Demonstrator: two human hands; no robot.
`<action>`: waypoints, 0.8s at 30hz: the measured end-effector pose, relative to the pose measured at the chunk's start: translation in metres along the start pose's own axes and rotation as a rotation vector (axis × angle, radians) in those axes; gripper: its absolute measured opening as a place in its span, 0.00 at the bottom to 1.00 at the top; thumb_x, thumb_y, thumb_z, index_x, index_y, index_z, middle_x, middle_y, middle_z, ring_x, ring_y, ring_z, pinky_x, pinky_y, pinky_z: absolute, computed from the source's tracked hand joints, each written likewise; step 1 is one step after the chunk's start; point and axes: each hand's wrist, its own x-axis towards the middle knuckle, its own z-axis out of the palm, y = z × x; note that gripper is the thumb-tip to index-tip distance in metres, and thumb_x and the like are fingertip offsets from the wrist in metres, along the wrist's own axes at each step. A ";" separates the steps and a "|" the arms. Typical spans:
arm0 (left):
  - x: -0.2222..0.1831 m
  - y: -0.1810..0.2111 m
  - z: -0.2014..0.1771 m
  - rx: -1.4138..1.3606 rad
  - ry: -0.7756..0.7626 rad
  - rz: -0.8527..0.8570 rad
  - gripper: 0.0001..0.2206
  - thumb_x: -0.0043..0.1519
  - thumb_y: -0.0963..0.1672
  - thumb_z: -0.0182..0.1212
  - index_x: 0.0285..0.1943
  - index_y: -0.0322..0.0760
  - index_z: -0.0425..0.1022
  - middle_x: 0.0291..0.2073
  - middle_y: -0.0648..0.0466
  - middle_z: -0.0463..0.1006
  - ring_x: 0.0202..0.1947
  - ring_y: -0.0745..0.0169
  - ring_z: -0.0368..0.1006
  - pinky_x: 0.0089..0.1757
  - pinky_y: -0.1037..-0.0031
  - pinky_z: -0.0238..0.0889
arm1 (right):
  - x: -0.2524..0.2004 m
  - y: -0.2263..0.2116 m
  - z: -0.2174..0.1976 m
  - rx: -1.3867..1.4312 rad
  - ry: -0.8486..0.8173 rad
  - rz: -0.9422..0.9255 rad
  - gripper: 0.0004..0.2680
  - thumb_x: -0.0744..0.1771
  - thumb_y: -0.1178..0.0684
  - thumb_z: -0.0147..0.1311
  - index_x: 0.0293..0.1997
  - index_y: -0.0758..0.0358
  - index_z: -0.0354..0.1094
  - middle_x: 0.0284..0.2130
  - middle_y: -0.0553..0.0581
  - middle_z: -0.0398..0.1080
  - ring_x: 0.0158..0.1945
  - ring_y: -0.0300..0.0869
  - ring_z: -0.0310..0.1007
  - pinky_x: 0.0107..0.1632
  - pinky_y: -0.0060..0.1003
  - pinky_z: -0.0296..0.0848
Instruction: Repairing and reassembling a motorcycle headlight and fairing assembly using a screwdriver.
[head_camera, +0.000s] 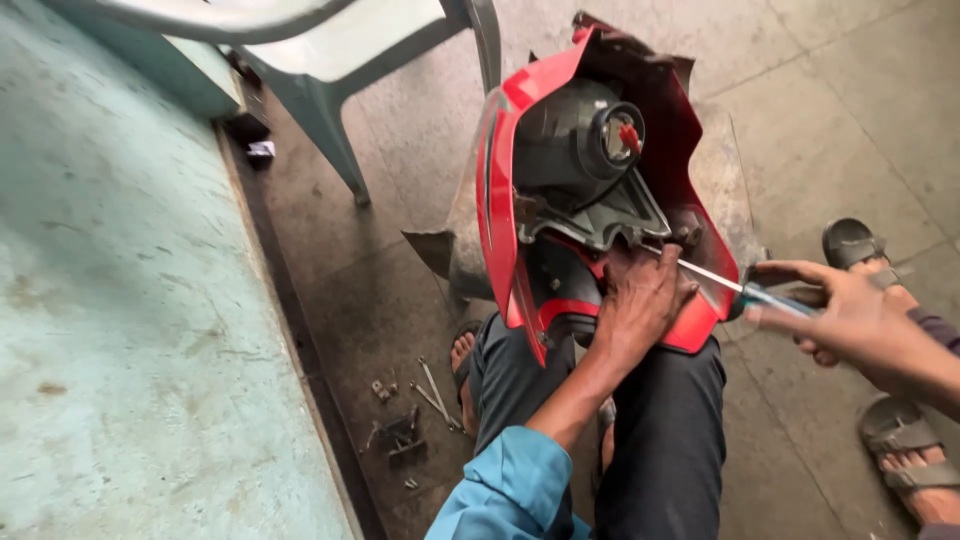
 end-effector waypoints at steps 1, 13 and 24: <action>0.001 0.000 -0.002 -0.062 -0.054 -0.035 0.26 0.66 0.52 0.59 0.68 0.33 0.66 0.46 0.41 0.76 0.49 0.41 0.72 0.52 0.47 0.61 | 0.003 0.009 0.000 -0.169 0.040 -0.480 0.22 0.65 0.48 0.65 0.64 0.65 0.71 0.41 0.61 0.78 0.30 0.39 0.66 0.30 0.35 0.64; 0.000 -0.006 0.005 -0.093 -0.126 -0.052 0.26 0.67 0.51 0.60 0.63 0.26 0.66 0.34 0.39 0.78 0.37 0.38 0.76 0.50 0.48 0.63 | -0.037 -0.032 0.012 -1.273 0.193 -0.869 0.29 0.62 0.57 0.52 0.75 0.52 0.55 0.47 0.51 0.72 0.27 0.41 0.79 0.27 0.37 0.78; 0.004 0.003 -0.018 -0.045 -0.118 -0.011 0.18 0.67 0.50 0.57 0.59 0.36 0.70 0.39 0.47 0.79 0.44 0.46 0.75 0.53 0.46 0.62 | -0.048 0.006 0.040 -1.244 0.378 -0.821 0.24 0.65 0.48 0.56 0.72 0.51 0.64 0.23 0.49 0.65 0.20 0.38 0.70 0.23 0.35 0.71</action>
